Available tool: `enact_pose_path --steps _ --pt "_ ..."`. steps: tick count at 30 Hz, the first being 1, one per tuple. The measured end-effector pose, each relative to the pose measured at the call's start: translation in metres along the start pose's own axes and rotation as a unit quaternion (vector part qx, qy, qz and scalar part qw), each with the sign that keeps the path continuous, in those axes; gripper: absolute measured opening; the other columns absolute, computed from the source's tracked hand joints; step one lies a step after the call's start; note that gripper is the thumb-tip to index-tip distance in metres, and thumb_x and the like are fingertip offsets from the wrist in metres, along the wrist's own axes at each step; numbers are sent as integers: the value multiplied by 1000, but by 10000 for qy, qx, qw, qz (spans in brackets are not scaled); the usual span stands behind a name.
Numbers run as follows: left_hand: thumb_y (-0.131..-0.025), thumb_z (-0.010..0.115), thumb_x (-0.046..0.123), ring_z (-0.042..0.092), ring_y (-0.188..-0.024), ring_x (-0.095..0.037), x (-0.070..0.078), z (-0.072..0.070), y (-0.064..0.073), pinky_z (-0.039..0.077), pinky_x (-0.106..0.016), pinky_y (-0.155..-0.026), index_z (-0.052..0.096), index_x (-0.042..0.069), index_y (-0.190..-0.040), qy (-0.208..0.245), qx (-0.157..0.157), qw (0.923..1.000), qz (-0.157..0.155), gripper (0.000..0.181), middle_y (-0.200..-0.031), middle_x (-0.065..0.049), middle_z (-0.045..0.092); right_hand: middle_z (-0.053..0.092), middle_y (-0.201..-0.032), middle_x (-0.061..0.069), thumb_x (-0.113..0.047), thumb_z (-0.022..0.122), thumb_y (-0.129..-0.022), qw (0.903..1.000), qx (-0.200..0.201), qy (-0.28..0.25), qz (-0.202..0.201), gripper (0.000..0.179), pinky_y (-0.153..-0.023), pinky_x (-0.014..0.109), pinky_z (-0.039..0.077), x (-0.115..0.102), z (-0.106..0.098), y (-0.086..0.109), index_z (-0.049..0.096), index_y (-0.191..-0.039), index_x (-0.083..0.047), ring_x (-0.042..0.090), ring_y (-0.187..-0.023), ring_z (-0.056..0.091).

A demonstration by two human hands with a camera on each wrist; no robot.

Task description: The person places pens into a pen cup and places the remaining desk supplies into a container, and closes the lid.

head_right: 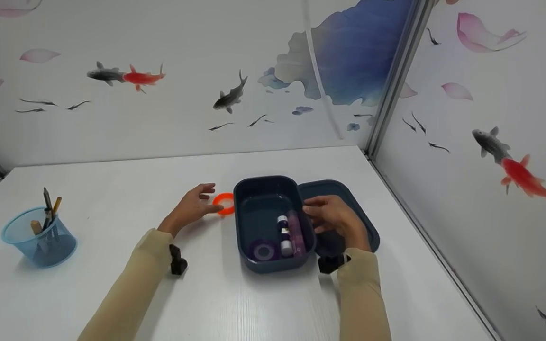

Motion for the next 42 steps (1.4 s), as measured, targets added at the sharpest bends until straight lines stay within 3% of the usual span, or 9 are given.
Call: enact_pose_path --steps 6,16,23,30,35,42 --pt "-84 80 20 42 -143 -30 0 5 -4 39 -49 -119 37 15 -155 29 -365 9993 -9 83 -156 -8 45 60 -138 17 -34 62 -99 10000 61 -7 50 55 -81 34 59 1 -1 0 50 -146 -6 23 -112 65" --pt "-82 81 14 41 -144 -29 0 13 -6 38 -49 -120 36 18 -156 16 -457 9988 -148 87 -157 -7 44 59 -140 18 -34 64 -98 10000 -10 -21 3 56 -80 34 60 1 2 -1 52 -145 -6 25 -114 65" --pt "-81 82 16 41 -142 -30 4 18 -11 33 -49 -123 35 16 -156 -268 -408 9987 -135 89 -155 -8 46 58 -142 18 -36 64 -98 9999 70 44 56 55 -81 34 59 1 -2 1 52 -145 -8 28 -120 63" --pt "-82 81 16 41 -140 -33 8 19 -11 33 -50 -122 34 12 -156 -768 -285 9966 -97 89 -153 -11 47 58 -141 17 -35 63 -99 10000 25 -11 89 56 -81 33 59 1 -1 1 50 -146 -8 24 -115 64" --pt "-83 80 16 40 -141 -32 7 20 -11 33 -51 -122 34 13 -156 -829 -236 9959 -281 87 -153 -12 47 57 -142 17 -34 62 -99 10000 14 -21 88 55 -81 33 59 2 -1 2 50 -146 -8 23 -115 64" --pt "-81 81 17 42 -136 -32 7 20 -10 36 -48 -120 36 13 -155 -838 -194 9959 -292 87 -150 -14 49 57 -142 18 -34 63 -99 10000 27 -11 47 55 -80 34 59 1 -1 1 50 -146 -7 24 -112 64"
Point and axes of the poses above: each hand's wrist, its own y-axis away from the middle knuckle, its own z-axis out of the palm, x = y × z, the point moved 8 cm from there along -y, towards the middle knuckle
